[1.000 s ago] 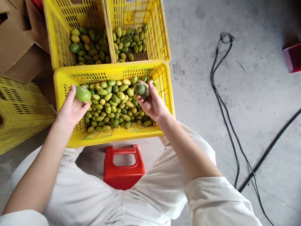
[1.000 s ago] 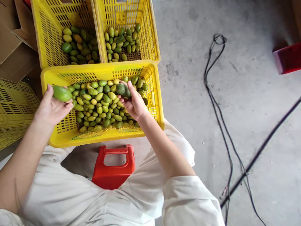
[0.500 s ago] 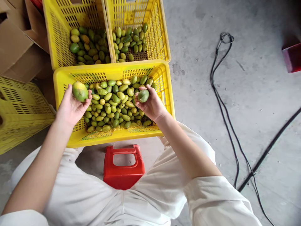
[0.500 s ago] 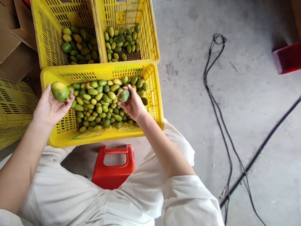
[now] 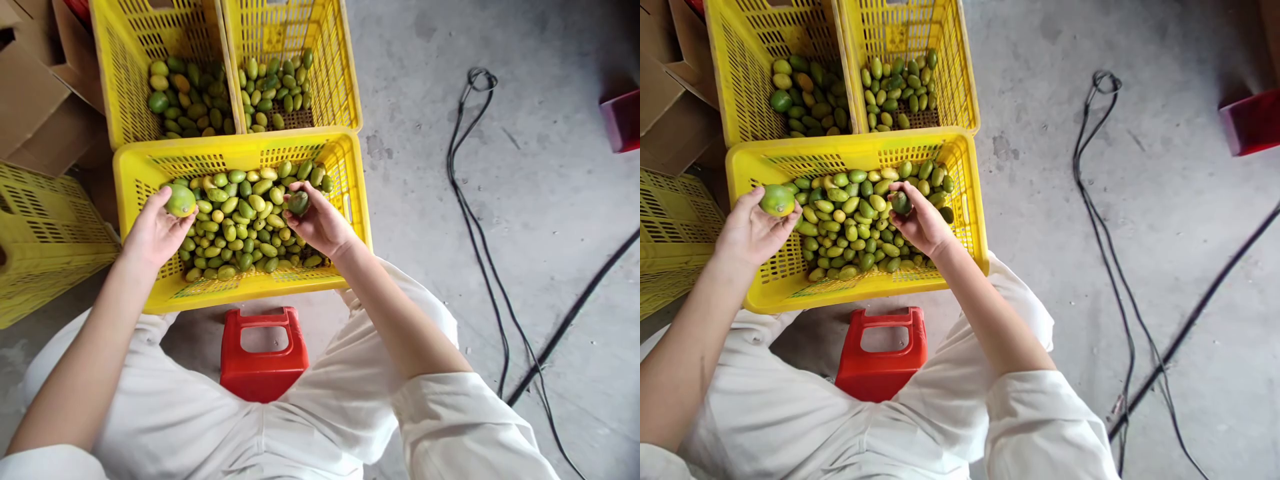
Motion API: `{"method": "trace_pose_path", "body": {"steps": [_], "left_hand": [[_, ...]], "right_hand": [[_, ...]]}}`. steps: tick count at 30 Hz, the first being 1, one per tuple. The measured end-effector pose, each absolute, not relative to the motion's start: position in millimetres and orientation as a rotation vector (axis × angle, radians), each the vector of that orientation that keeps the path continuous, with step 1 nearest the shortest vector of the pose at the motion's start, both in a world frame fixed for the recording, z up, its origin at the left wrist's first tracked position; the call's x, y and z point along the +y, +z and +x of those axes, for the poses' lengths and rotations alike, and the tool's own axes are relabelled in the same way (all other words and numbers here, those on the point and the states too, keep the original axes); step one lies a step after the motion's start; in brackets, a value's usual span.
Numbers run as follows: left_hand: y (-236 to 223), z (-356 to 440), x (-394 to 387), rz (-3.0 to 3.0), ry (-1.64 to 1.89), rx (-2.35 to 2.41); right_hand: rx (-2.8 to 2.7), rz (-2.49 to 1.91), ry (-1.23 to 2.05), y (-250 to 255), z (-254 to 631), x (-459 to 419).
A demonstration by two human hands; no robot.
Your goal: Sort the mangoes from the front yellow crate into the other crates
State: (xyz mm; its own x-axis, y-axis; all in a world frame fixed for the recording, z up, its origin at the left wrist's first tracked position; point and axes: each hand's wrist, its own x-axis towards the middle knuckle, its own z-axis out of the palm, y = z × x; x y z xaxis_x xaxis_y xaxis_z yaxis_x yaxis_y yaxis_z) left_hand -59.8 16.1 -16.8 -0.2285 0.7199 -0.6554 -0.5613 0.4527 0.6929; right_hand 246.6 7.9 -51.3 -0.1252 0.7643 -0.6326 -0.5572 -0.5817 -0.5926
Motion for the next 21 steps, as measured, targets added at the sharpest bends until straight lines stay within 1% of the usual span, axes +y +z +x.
{"method": "trace_pose_path", "body": {"steps": [4, 10, 21], "left_hand": [[-6.0, -42.9, 11.6, 0.129, 1.256, 1.291], [7.2, -28.7, 8.2, 0.073, 1.237, 1.334], [-24.0, -47.7, 15.9, 0.167, 1.141, 1.392]], "right_hand": [[-0.264, -1.219, 1.744, -61.9, 249.8, 8.3], [-0.229, -1.172, 1.787, -68.3, 255.3, 6.6], [-0.373, -1.408, 1.763, -59.9, 248.7, 7.2]]}}
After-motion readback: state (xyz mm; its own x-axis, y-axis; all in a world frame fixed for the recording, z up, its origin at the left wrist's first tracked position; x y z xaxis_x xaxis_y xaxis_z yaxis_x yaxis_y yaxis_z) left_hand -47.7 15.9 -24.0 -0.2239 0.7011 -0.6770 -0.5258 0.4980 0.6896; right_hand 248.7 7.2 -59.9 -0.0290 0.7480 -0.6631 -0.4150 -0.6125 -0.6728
